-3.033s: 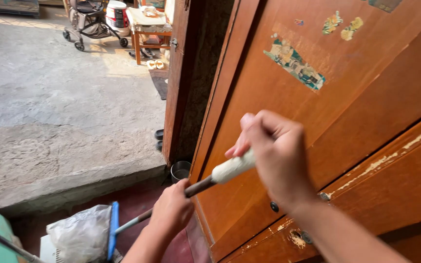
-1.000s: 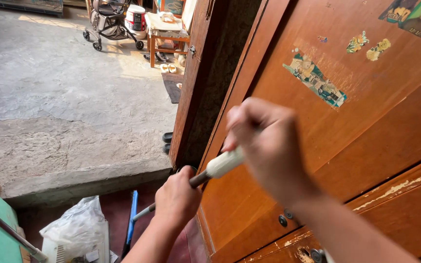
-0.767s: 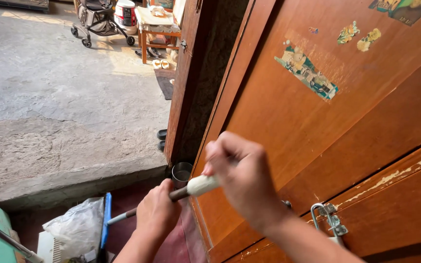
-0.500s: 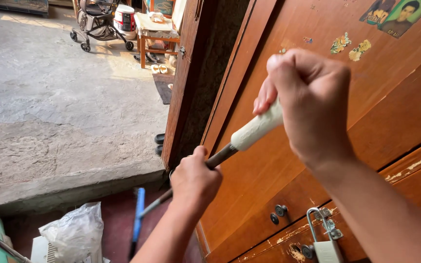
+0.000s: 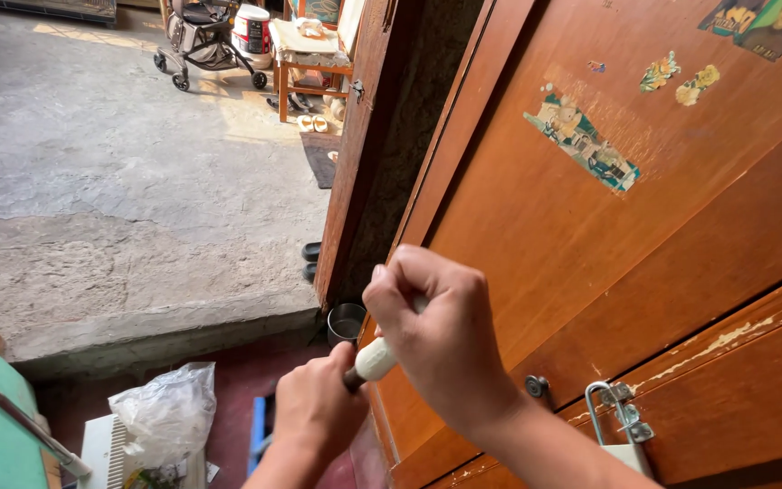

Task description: The person assembles a broom by sliding the handle into the broom head and then uses it to sweep debris into a dustpan in an outdoor hallway.

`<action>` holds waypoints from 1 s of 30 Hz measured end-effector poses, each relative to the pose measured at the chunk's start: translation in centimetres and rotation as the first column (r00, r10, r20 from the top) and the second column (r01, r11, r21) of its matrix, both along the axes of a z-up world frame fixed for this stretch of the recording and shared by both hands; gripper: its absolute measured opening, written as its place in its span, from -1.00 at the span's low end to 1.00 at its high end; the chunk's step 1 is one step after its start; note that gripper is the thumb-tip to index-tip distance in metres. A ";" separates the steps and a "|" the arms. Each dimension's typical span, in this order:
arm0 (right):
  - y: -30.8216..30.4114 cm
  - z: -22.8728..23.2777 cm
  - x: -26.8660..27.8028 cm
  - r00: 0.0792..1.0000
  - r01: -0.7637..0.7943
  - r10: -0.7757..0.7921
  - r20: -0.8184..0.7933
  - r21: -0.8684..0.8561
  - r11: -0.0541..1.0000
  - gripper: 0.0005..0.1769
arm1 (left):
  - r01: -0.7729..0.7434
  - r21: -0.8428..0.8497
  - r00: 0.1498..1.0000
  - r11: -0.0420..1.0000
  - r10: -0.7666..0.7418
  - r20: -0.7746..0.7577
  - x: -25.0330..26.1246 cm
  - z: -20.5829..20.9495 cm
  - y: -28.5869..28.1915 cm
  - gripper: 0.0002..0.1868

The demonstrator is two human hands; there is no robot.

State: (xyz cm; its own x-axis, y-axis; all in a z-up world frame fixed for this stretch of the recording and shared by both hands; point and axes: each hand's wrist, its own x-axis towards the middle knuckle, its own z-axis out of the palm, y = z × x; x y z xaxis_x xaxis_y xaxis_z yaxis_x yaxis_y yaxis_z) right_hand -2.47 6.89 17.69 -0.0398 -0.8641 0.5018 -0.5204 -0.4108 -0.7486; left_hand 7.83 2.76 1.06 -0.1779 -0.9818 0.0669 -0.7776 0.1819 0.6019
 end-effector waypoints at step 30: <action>-4.4 5.3 -5.0 0.958 -0.156 0.144 0.248 0.026 0.987 -0.61 | -0.045 -0.094 0.967 0.995 0.020 -0.253 -2.8 5.2 -3.5 -0.89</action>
State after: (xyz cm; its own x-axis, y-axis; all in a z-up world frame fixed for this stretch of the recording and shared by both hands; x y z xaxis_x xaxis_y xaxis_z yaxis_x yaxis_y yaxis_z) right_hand -7.50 2.48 22.98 -0.0245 -0.8910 0.4533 -0.2543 -0.4330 -0.8648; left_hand 5.02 -0.70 6.30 -0.1113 -0.9731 0.2015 -0.6098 0.2270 0.7594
